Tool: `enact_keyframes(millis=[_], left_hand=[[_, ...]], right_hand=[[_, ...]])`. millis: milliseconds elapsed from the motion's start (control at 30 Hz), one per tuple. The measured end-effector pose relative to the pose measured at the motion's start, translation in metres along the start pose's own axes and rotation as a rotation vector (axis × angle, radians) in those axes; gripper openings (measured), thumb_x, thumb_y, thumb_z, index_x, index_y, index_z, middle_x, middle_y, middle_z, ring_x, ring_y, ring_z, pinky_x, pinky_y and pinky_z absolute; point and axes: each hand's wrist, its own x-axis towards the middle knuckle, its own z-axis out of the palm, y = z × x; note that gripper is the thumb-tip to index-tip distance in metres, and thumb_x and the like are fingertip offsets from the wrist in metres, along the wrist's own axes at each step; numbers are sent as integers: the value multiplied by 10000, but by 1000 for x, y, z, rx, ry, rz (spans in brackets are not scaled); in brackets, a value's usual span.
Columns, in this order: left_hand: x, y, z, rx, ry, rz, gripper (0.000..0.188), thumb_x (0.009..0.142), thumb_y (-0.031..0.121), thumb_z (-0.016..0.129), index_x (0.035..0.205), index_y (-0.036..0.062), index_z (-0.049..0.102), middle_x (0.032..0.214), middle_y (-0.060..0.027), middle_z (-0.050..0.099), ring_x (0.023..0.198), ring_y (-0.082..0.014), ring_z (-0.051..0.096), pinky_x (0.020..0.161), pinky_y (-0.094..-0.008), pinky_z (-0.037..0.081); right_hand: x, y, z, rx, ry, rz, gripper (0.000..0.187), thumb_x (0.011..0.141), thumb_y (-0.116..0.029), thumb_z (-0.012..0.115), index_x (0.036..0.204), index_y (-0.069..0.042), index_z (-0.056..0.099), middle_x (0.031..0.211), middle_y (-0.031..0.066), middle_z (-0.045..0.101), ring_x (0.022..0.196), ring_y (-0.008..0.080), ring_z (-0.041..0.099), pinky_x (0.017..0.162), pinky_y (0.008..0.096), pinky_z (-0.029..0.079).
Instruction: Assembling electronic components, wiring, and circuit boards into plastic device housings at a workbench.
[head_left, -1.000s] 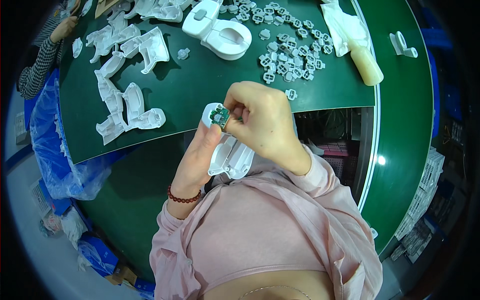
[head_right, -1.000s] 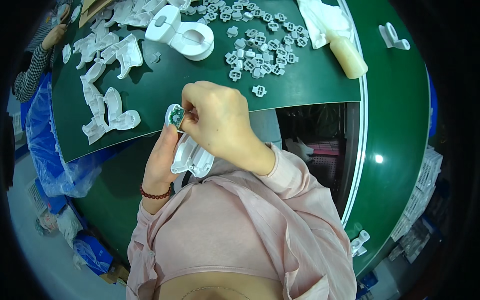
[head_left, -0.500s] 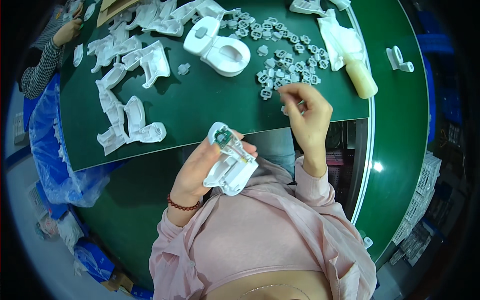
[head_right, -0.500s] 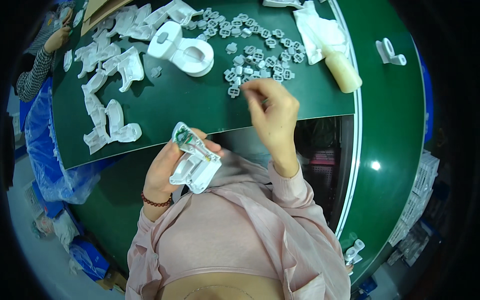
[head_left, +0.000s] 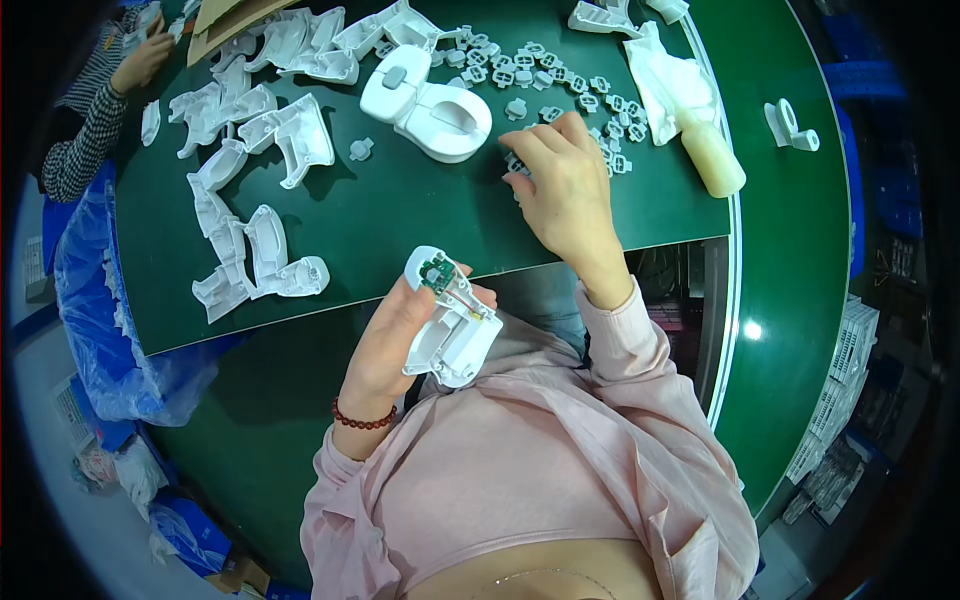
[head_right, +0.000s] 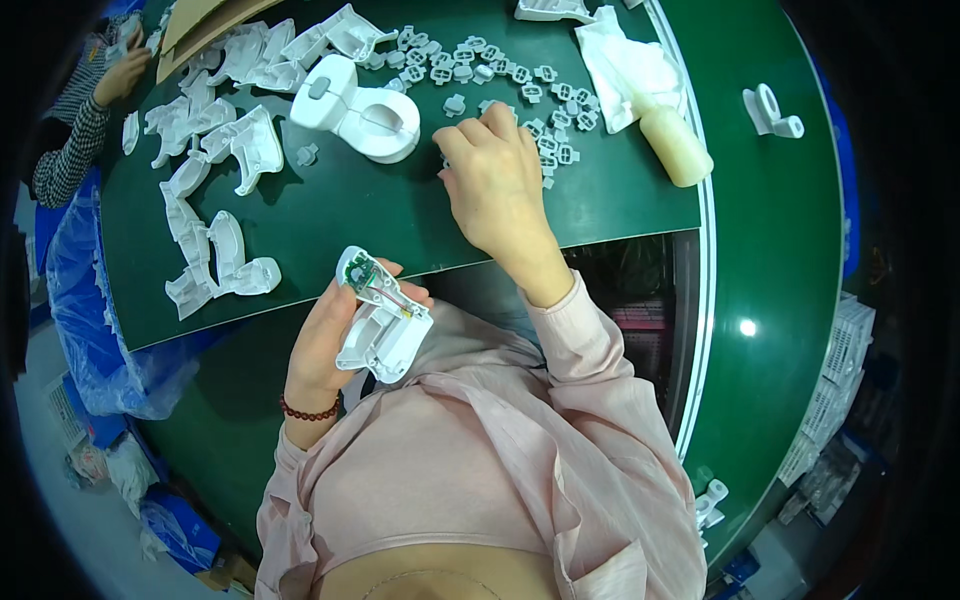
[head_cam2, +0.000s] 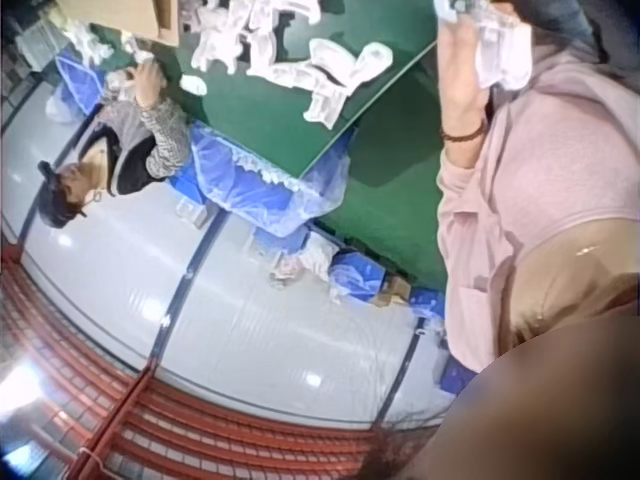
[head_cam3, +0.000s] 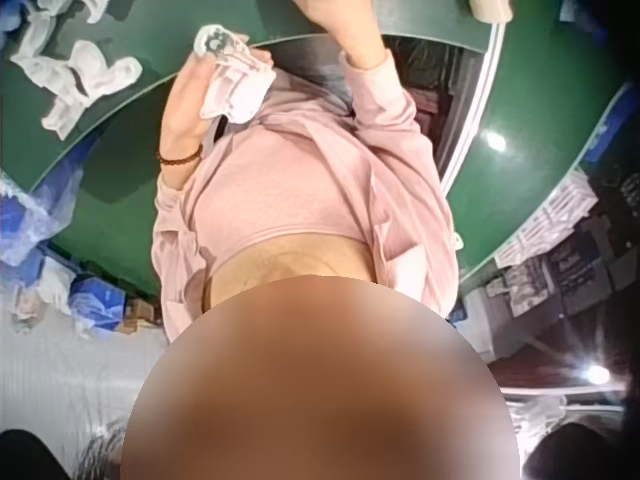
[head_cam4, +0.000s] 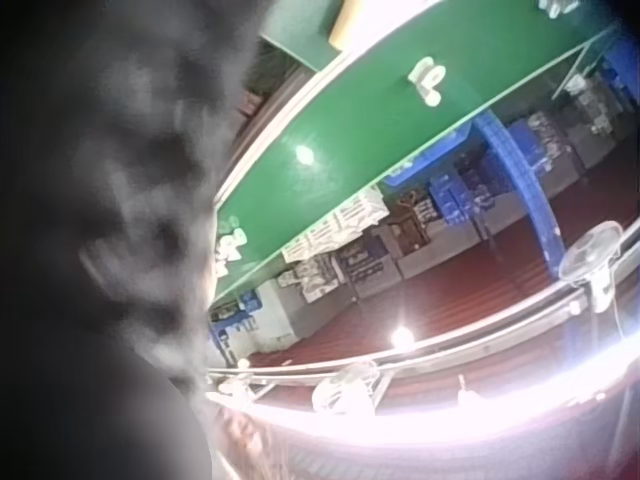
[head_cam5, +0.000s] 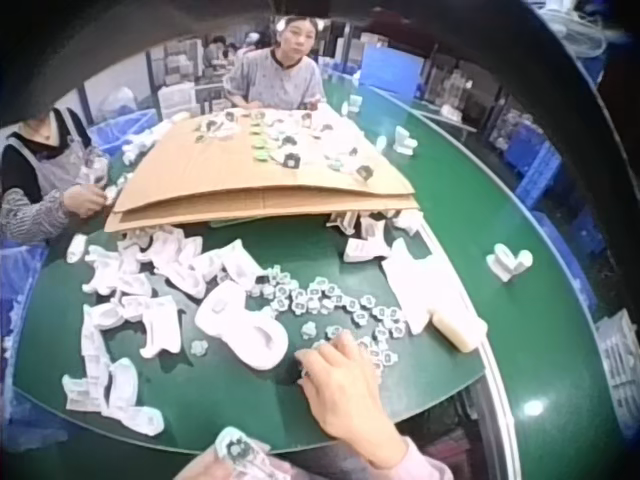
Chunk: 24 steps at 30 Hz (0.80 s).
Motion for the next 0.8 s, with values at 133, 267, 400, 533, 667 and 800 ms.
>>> enact_keyframes(millis=[133,267,400,533,667,800], left_hand=[[0,-1,0,8,21,-11,500,1052,366,443,1366,-22,410,1237,-276,607,1159,-333,630,944,-405,547],[0,0,-1,-7,9,-12,488,1052,357,452,1364,-16,416,1230,-269,612,1141,-316,641,932,-397,550],[1,-1,1,-60,2,-42,417,1049,285,491,1360,18,413,1208,-212,627,1086,-233,654,887,-340,558],[2,-4,-2,-51,-26,-36,406,1043,250,514,1364,24,411,1208,-167,616,1099,-201,638,893,-326,554],[4,-7,7,-24,34,38,401,1042,226,518,1369,19,409,1243,-124,581,1122,-184,618,891,-320,554],[5,-9,8,23,57,69,403,1042,211,521,1371,6,411,1273,-97,550,1147,-172,599,903,-322,543]], right_hand=[[-1,-1,-2,11,40,-59,368,672,2,782,1026,-61,703,927,68,655,870,258,588,735,356,501],[-10,-8,-17,568,-63,125,326,813,44,675,1133,-19,683,956,54,614,786,123,626,630,247,487],[-25,-8,-12,1334,-176,298,254,952,-20,568,1185,62,627,1013,98,623,784,144,653,620,216,535],[-34,-13,-13,1685,-269,460,273,961,-59,594,1203,68,587,1071,164,640,791,187,701,648,251,600],[-40,-24,-19,1635,-267,500,298,891,25,660,1172,82,581,1069,188,645,860,241,732,707,288,630],[-41,-32,-30,1447,-162,509,311,857,108,637,1160,82,568,1006,204,662,853,268,740,693,302,636]])
